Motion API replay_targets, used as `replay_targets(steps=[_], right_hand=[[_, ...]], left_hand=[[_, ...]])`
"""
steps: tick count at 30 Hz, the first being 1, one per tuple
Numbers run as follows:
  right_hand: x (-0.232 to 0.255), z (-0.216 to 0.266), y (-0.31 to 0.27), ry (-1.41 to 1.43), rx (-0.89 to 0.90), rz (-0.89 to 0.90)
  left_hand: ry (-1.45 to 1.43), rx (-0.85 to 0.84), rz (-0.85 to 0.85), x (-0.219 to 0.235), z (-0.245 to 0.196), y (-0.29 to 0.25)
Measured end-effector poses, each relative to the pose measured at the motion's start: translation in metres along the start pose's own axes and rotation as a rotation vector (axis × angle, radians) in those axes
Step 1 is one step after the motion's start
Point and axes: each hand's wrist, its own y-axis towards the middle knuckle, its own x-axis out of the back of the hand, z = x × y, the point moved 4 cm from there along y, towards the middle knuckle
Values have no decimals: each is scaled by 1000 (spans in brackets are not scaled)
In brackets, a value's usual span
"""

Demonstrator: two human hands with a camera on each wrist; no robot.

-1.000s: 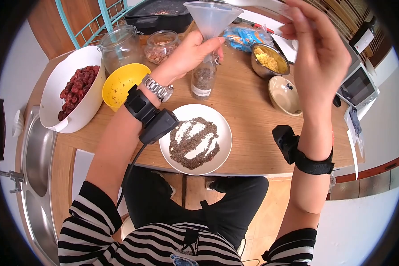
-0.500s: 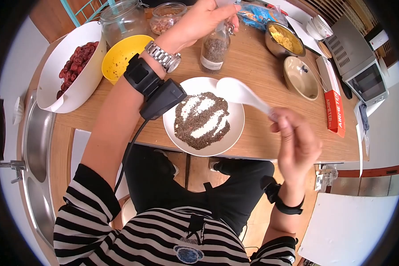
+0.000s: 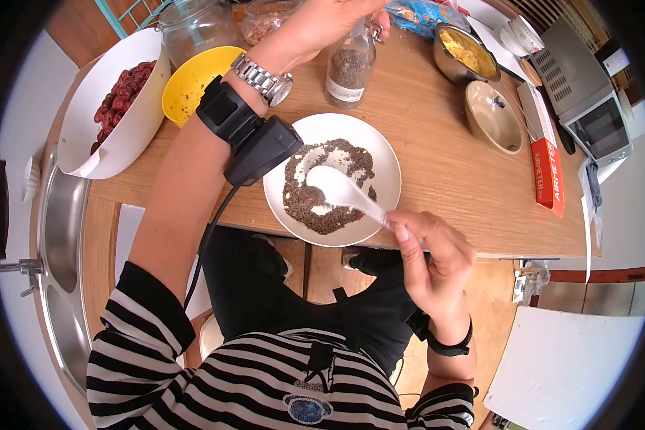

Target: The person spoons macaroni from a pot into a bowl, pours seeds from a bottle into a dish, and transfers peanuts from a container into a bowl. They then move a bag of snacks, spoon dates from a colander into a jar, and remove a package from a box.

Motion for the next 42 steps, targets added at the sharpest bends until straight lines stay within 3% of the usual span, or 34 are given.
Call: replay_targets(steps=[3, 11, 20, 25, 28, 29, 33, 36, 40, 42], right_hand=[[-12, -8, -10, 457, -355, -22], [-21, -31, -14, 858, -662, -39], [40, -21, 24, 685, -400, -337], [88, -3, 69, 711, -131, -363], [113, 3, 102, 658, -45, -418], [118, 6, 114, 666, 17, -359], [114, 13, 152, 614, 128, -345], [101, 11, 171, 455, 91, -343], [79, 27, 173, 36, 291, -376], [72, 26, 171, 20, 347, -382]], left_hand=[[8, 20, 15, 0, 0, 0], [-24, 3, 34, 0, 5, 3], [4, -6, 24, 0, 3, 2], [51, 60, 49, 0, 3, 2], [43, -77, 59, 0, 7, 3], [43, -54, 44, 0, 6, 3], [43, -19, 53, 0, 7, 1], [49, 5, 54, 0, 6, 0], [43, 29, 48, 0, 7, 1], [7, 39, 22, 0, 8, 0]])
